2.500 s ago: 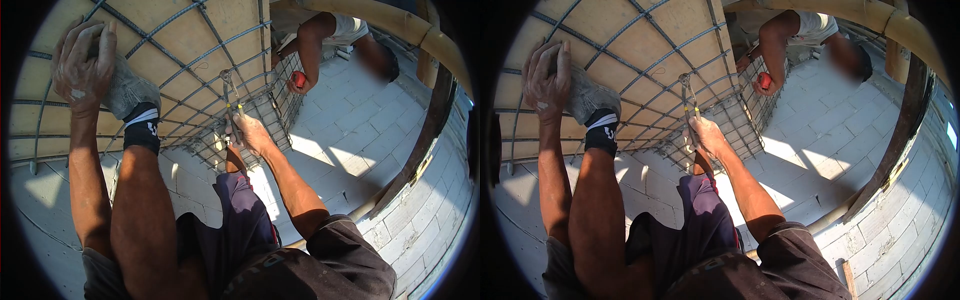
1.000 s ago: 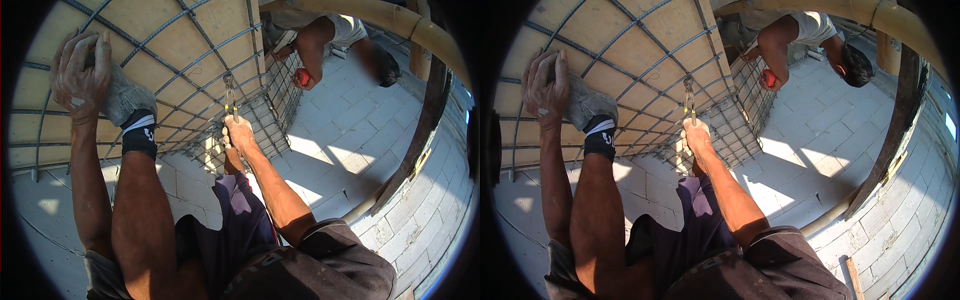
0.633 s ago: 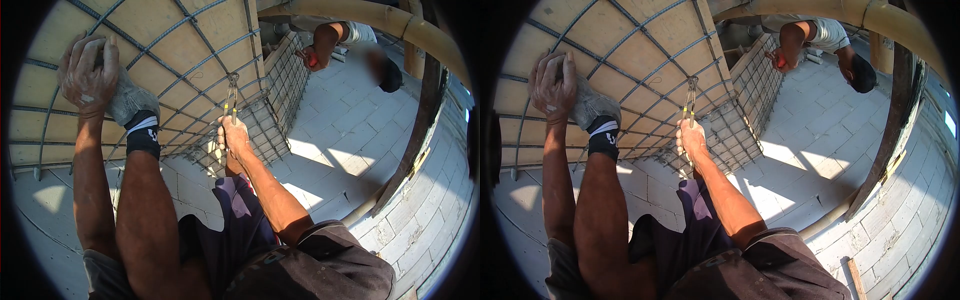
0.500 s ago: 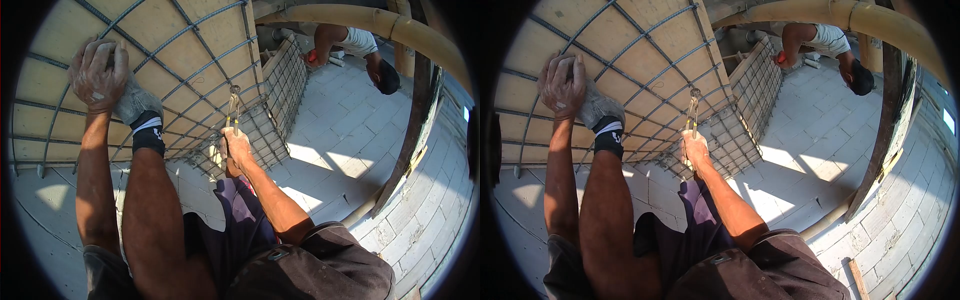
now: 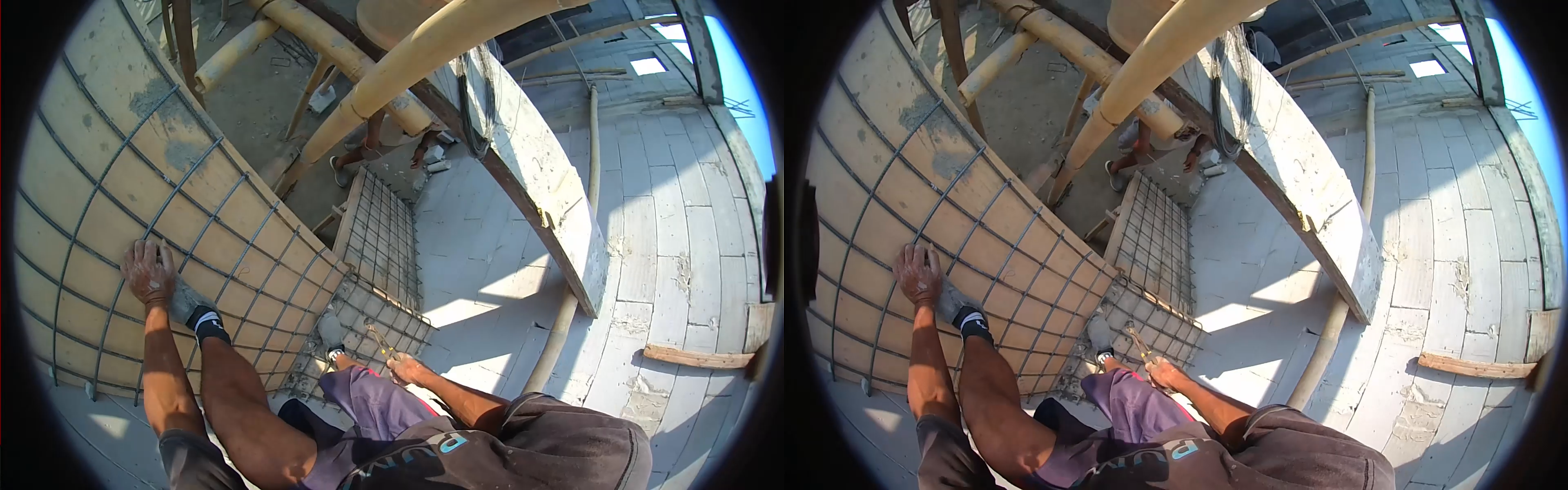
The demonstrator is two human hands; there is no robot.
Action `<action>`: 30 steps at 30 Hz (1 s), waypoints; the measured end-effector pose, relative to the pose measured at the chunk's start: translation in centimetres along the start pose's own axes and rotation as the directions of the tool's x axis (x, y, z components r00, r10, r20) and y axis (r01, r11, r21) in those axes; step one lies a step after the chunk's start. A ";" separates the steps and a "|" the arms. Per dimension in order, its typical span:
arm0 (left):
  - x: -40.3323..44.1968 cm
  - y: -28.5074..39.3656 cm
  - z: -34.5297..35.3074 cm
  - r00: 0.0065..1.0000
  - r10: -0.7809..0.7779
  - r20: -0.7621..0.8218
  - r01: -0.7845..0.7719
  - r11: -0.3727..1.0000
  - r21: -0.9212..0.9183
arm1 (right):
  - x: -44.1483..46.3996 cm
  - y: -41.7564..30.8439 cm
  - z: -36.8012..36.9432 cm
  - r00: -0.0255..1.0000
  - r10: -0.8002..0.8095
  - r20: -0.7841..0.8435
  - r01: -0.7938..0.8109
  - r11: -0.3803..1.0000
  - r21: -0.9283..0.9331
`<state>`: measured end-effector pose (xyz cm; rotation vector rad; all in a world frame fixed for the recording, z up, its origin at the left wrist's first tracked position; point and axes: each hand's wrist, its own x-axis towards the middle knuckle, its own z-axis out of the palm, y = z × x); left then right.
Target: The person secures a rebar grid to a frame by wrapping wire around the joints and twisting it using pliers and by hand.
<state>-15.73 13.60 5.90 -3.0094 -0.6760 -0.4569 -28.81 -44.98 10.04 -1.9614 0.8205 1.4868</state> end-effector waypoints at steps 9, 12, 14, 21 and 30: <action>1.7 -1.2 -2.0 0.876 -0.125 0.466 0.266 0.931 -0.251 | -11.6 8.4 -4.5 0.759 -0.505 -0.410 0.508 0.854 -0.112; 2.5 -0.2 -3.9 0.771 -0.217 0.599 0.489 0.804 -0.339 | -14.7 4.5 -4.9 0.899 -0.361 -0.247 0.365 0.930 -0.031; 1.8 -0.1 -3.1 0.801 -0.050 0.597 0.221 0.951 -0.217 | -11.9 5.0 -3.8 0.878 -0.393 -0.271 0.395 0.917 -0.051; 6.7 10.2 -17.9 0.648 0.218 0.729 0.294 0.812 -0.504 | -11.7 2.6 -5.8 0.854 -0.481 -0.197 0.414 0.858 -0.304; -3.2 20.9 -31.3 0.885 0.227 0.406 0.372 0.179 -0.911 | -7.9 -6.4 -10.6 0.838 -0.351 -0.418 0.529 0.711 0.463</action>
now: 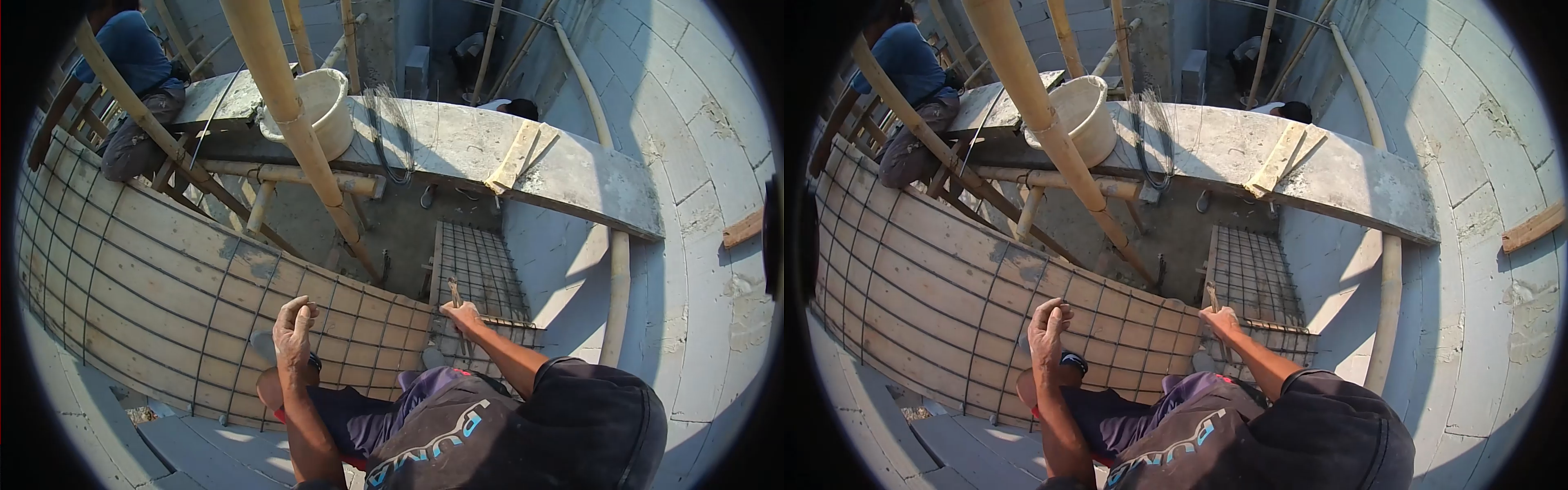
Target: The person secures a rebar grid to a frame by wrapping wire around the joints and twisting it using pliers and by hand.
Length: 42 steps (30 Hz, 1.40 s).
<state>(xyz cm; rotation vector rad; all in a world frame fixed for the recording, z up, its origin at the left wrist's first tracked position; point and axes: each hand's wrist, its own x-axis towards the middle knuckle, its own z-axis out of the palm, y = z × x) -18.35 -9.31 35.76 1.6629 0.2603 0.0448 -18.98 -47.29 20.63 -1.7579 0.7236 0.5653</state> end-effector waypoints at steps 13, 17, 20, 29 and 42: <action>-1.2 -3.6 0.4 0.899 -0.416 0.135 0.144 0.573 0.807 | 13.9 -21.5 8.1 0.998 0.004 0.063 -0.059 0.409 0.911; -1.6 -3.3 0.0 0.914 -0.389 0.116 0.148 0.586 0.796 | 16.5 -25.0 10.2 0.993 0.020 0.117 -0.119 0.239 0.964; -2.2 -3.6 -0.9 0.914 -0.384 0.135 0.113 0.558 0.822 | 17.4 -26.7 11.0 0.992 0.063 0.105 -0.114 0.182 0.977; -4.6 -3.0 -3.2 0.962 -0.177 0.206 -0.046 0.643 0.765 | 19.3 -28.0 12.2 0.994 0.107 0.036 -0.050 0.137 0.989; -3.5 -5.8 -3.0 0.937 -0.062 0.345 -0.263 0.526 0.809 | 12.5 -21.7 12.0 0.997 0.052 -0.059 0.050 0.169 0.984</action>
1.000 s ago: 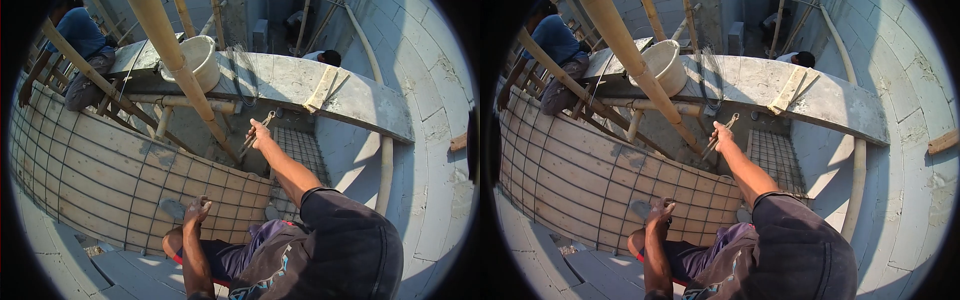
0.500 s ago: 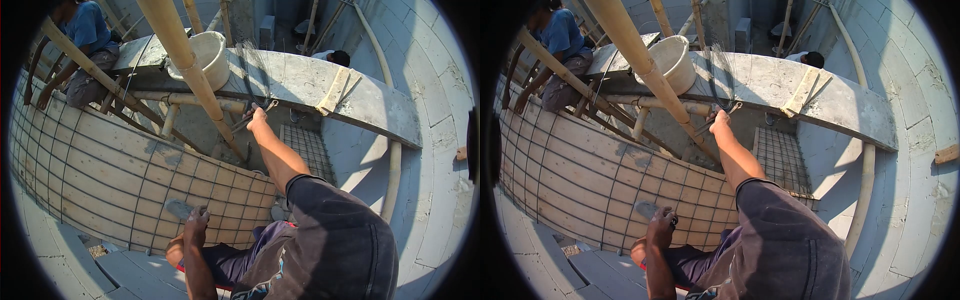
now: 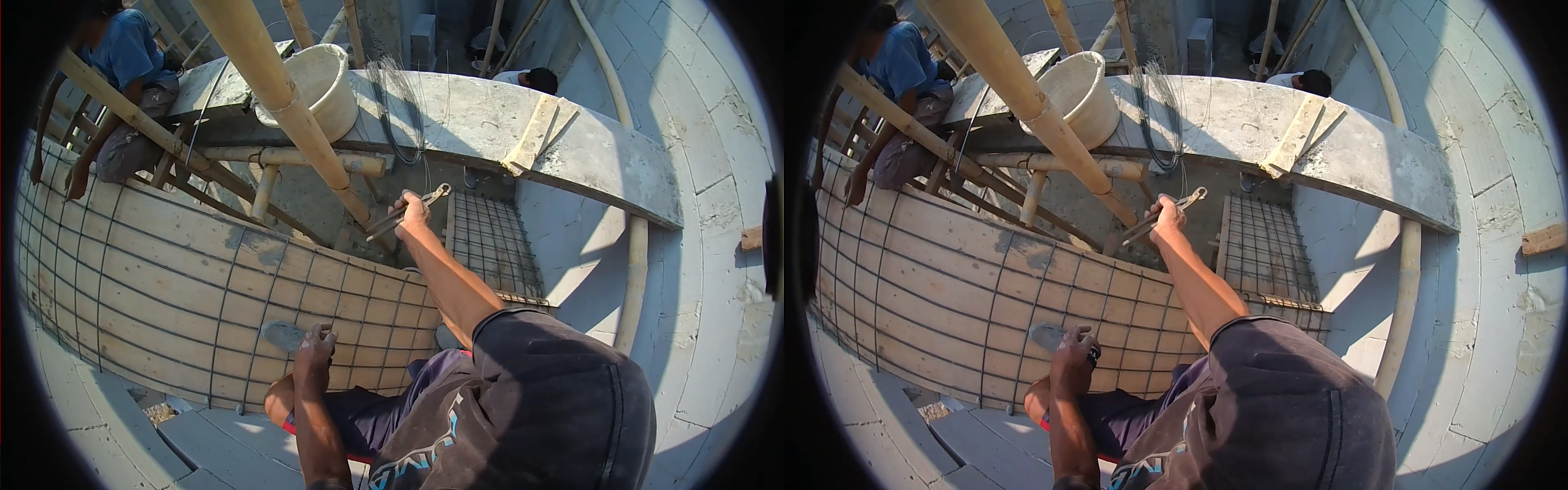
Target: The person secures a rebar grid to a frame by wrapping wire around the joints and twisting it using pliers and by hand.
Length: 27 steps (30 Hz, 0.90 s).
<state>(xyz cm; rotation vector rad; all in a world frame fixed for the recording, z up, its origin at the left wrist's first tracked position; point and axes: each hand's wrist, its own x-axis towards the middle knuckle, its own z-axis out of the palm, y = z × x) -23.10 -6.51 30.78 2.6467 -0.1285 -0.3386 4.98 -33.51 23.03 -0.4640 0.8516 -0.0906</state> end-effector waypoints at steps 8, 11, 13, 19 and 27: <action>4.3 3.4 0.4 0.942 -0.272 0.195 0.310 0.929 -0.203 | -7.4 -1.3 -11.6 0.996 -0.019 0.090 0.047 0.946 -0.321; 6.2 1.9 2.7 0.952 -0.232 0.198 0.273 0.938 -0.214 | -10.5 -2.6 -16.2 0.990 -0.016 0.142 0.067 0.928 -0.366; 7.5 3.4 3.4 0.936 -0.191 0.297 0.291 0.893 -0.344 | -12.0 -3.7 -19.8 0.972 0.022 0.235 0.074 0.917 -0.391; 7.8 14.5 7.3 0.768 -0.184 0.614 0.595 0.560 -0.577 | -14.9 -5.6 -29.7 0.899 0.028 0.437 0.387 0.418 -0.822; 3.0 24.3 15.2 0.671 0.088 0.736 0.739 -0.153 -0.656 | -21.2 -10.7 -32.5 0.639 0.129 0.758 0.762 0.033 -0.647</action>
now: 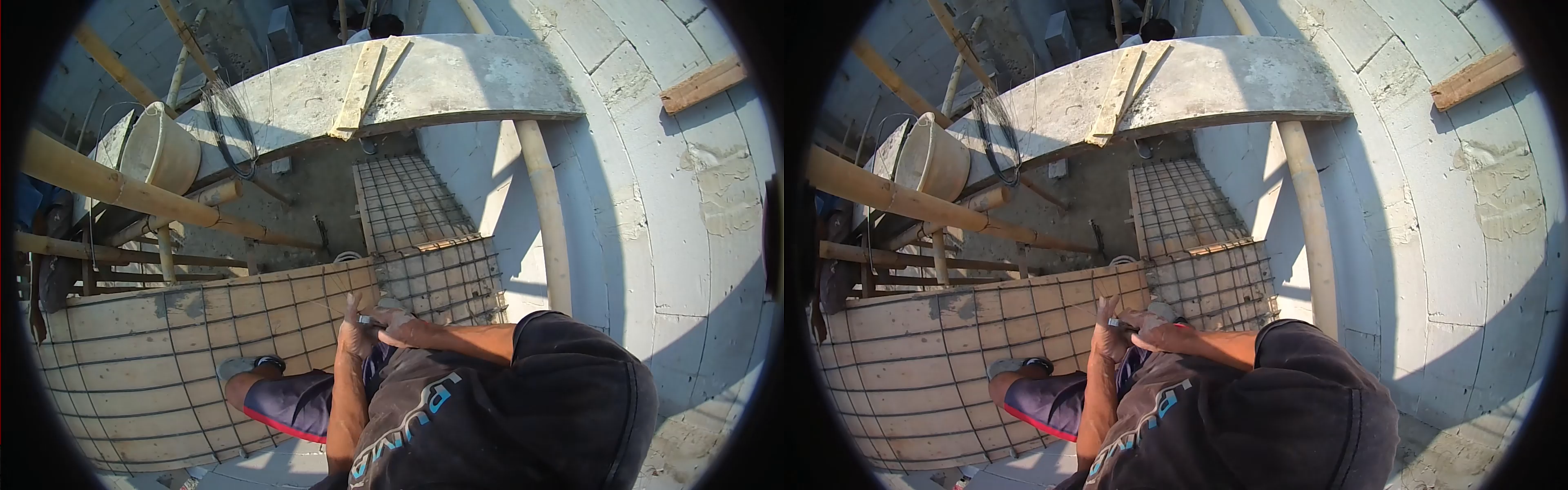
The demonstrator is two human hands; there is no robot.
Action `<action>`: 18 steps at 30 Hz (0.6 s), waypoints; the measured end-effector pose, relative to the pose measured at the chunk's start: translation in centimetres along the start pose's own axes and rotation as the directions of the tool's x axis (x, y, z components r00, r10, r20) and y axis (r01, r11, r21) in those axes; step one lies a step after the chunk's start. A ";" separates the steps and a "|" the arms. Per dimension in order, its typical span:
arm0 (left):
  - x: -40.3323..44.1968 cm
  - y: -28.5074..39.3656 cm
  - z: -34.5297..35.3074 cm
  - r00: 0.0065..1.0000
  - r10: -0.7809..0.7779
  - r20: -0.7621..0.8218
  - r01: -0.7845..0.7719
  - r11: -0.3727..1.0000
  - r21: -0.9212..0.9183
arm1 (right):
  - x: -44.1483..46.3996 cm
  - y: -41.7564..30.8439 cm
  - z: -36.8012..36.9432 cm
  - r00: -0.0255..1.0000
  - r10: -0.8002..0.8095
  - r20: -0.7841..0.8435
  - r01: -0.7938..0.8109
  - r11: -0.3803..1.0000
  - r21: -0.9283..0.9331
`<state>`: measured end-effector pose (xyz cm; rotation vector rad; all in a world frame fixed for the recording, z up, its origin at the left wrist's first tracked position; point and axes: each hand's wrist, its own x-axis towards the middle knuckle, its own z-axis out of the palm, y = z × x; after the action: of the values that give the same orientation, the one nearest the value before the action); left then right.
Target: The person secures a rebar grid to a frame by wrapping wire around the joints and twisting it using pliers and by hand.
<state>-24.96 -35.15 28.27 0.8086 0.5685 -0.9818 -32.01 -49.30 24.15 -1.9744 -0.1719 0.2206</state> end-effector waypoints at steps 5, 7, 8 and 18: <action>0.9 -2.9 -3.4 0.990 0.004 -0.142 -0.023 0.991 -0.134 | -0.4 -4.3 -3.5 0.946 0.061 0.319 -0.026 0.993 -0.113; 1.2 -3.3 -4.2 0.967 0.048 -0.252 -0.064 0.996 -0.058 | -0.3 -5.1 -4.5 0.858 0.166 0.487 -0.107 0.983 -0.147; 1.4 -3.4 -4.6 0.934 0.027 -0.355 -0.083 0.986 -0.145 | -0.4 -5.1 -4.5 0.841 0.184 0.510 -0.129 0.981 -0.142; 0.8 -1.2 -7.0 0.795 0.213 -0.568 -0.467 0.813 -0.348 | 1.9 -4.4 -1.7 0.840 0.233 0.490 -0.264 0.964 -0.006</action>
<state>-26.11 -30.26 23.13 0.6863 1.0278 -0.2370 -29.85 -48.67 28.73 -1.8408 -0.2289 0.8909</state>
